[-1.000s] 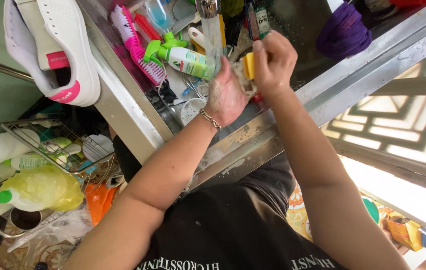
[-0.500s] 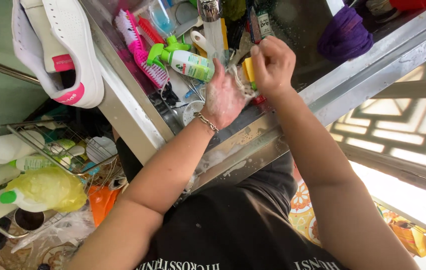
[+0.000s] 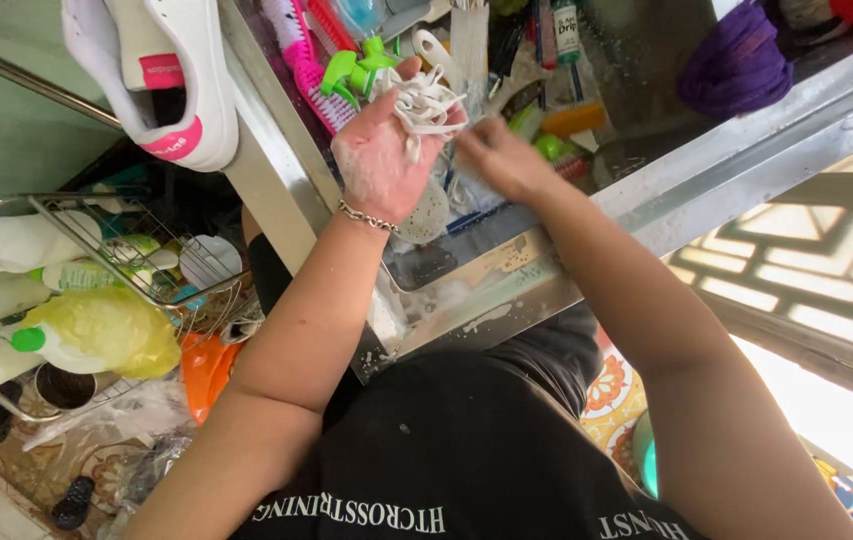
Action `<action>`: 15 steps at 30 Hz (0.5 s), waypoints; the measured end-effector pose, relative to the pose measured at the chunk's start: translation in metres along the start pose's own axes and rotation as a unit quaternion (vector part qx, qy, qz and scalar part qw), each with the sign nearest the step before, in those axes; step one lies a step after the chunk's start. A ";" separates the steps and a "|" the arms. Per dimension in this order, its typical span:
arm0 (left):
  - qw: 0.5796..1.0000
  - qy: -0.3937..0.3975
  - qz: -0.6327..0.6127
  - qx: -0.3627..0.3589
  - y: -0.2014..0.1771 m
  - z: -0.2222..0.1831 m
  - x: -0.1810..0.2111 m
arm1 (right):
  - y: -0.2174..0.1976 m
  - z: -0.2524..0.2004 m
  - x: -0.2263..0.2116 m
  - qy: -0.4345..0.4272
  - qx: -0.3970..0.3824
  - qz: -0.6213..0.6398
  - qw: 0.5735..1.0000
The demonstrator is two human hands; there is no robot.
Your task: Cleaning white sneakers in a sink using a brush and soap
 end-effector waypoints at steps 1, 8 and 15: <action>1.000 -0.007 -0.007 0.004 0.001 -0.004 0.004 | 0.035 -0.004 -0.006 0.004 -0.126 0.017 0.992; 0.994 0.057 0.090 -0.013 -0.006 -0.023 0.023 | 0.188 0.036 0.032 -0.174 -0.258 -0.486 0.817; 0.900 0.110 0.419 0.034 0.009 -0.028 0.029 | 0.168 0.055 0.011 -0.137 -0.267 -0.498 0.814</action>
Point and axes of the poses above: each hand's wrist, its own z-axis towards the middle knuckle, its own y-axis out of the palm, x = y × z, the point moved 8 cm from there along z, towards the middle knuckle, and after that the axes turned 6 degrees about z, right-handed, at the moved point
